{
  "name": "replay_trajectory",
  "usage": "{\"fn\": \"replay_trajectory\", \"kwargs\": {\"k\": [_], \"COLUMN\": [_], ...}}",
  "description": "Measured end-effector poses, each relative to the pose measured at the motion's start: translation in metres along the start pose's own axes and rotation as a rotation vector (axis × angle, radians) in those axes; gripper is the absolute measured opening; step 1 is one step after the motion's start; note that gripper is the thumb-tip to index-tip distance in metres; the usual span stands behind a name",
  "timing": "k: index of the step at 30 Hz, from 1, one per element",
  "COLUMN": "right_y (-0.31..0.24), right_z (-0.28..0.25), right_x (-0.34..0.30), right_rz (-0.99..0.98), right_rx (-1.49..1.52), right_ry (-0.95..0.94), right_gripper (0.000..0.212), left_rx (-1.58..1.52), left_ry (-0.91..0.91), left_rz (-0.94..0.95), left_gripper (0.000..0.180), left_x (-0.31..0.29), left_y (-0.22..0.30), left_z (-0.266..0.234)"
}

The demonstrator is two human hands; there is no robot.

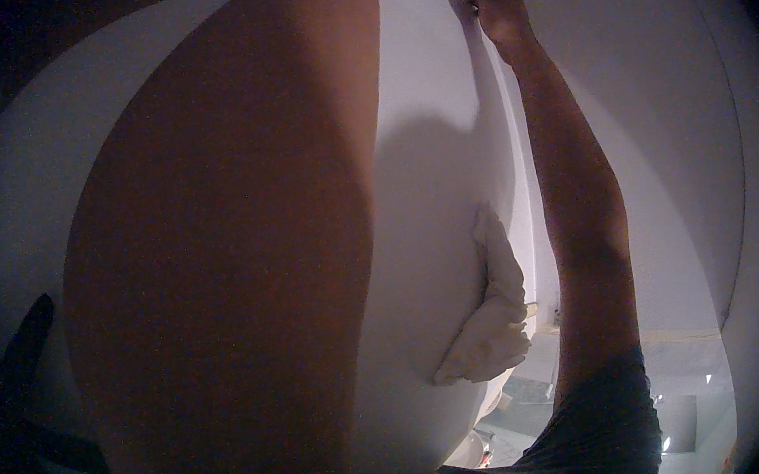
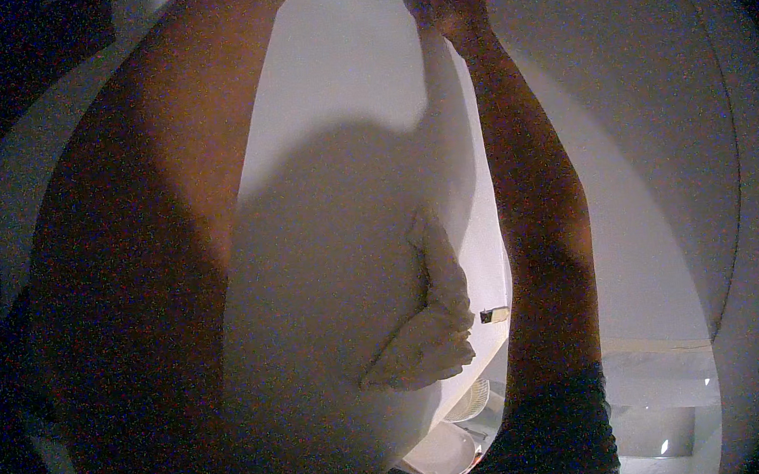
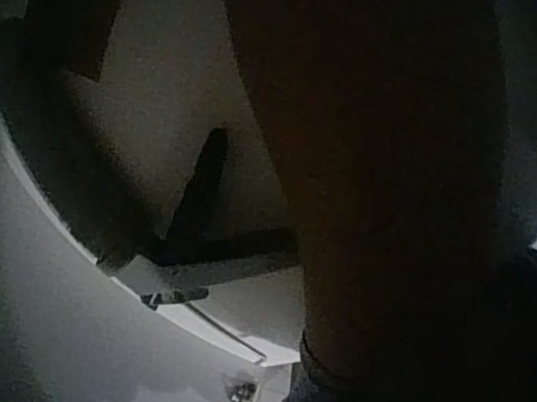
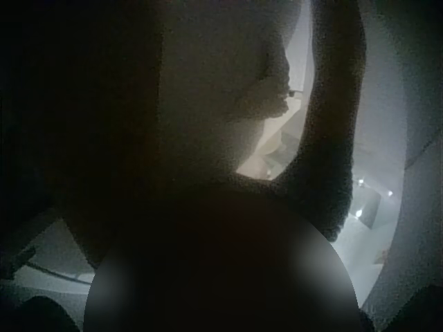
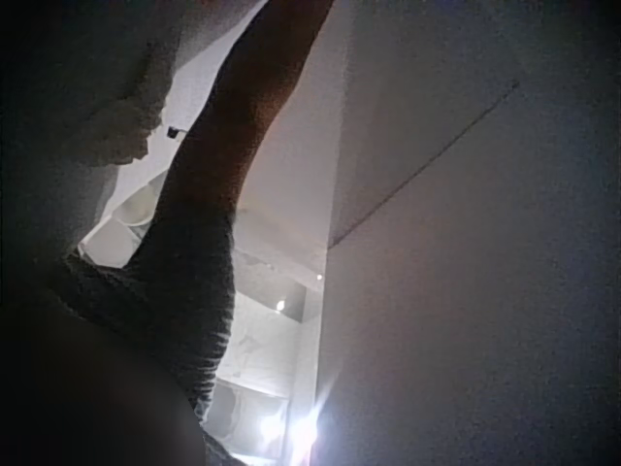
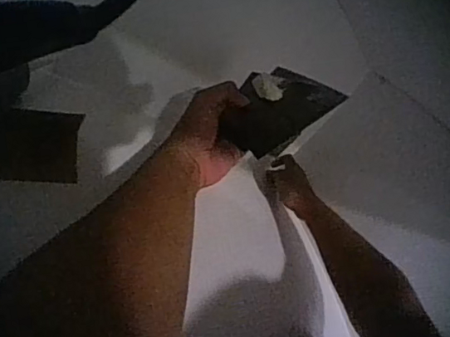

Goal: The person scoops a white compound from a plastic bag onto a trowel, then uses a putty knife to spread and smooth the compound on a white wall around an electrical outlet. The person repeatedly transfers compound between tools and applies it to the wall surface.

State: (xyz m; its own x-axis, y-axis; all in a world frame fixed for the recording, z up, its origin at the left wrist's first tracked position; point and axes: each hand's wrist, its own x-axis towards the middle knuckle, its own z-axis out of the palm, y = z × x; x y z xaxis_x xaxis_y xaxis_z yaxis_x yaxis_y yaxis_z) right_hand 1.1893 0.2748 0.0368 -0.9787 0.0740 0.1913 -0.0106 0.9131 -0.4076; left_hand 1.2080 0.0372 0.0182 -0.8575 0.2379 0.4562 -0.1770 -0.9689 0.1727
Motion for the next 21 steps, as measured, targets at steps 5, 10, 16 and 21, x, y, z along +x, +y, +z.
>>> {"fn": "replay_trajectory", "kwargs": {"k": [5, 10, 16, 21], "right_y": [0.018, -0.026, -0.112, -0.118], "right_z": [-0.025, -0.096, -0.168, -0.103], "right_x": [-0.018, -0.092, -0.278, -0.397], "right_rz": [-0.155, -0.086, 0.154, 0.193], "right_rx": [0.685, 0.55, -0.132, -0.237], "right_ry": [-0.135, -0.259, -0.645, -0.337], "right_gripper": [0.031, 0.038, 0.065, 0.075], "left_rx": [-0.027, -0.011, 0.023, -0.068], "left_ry": [0.073, 0.035, 0.137, 0.058], "left_rz": [0.003, 0.006, 0.006, -0.002], "left_gripper": [0.024, 0.024, 0.024, 0.025], "left_x": [0.0, 0.009, 0.002, 0.008], "left_y": [-0.014, -0.015, 0.003, -0.001], "left_z": [0.013, -0.005, 0.008, 0.002]}}
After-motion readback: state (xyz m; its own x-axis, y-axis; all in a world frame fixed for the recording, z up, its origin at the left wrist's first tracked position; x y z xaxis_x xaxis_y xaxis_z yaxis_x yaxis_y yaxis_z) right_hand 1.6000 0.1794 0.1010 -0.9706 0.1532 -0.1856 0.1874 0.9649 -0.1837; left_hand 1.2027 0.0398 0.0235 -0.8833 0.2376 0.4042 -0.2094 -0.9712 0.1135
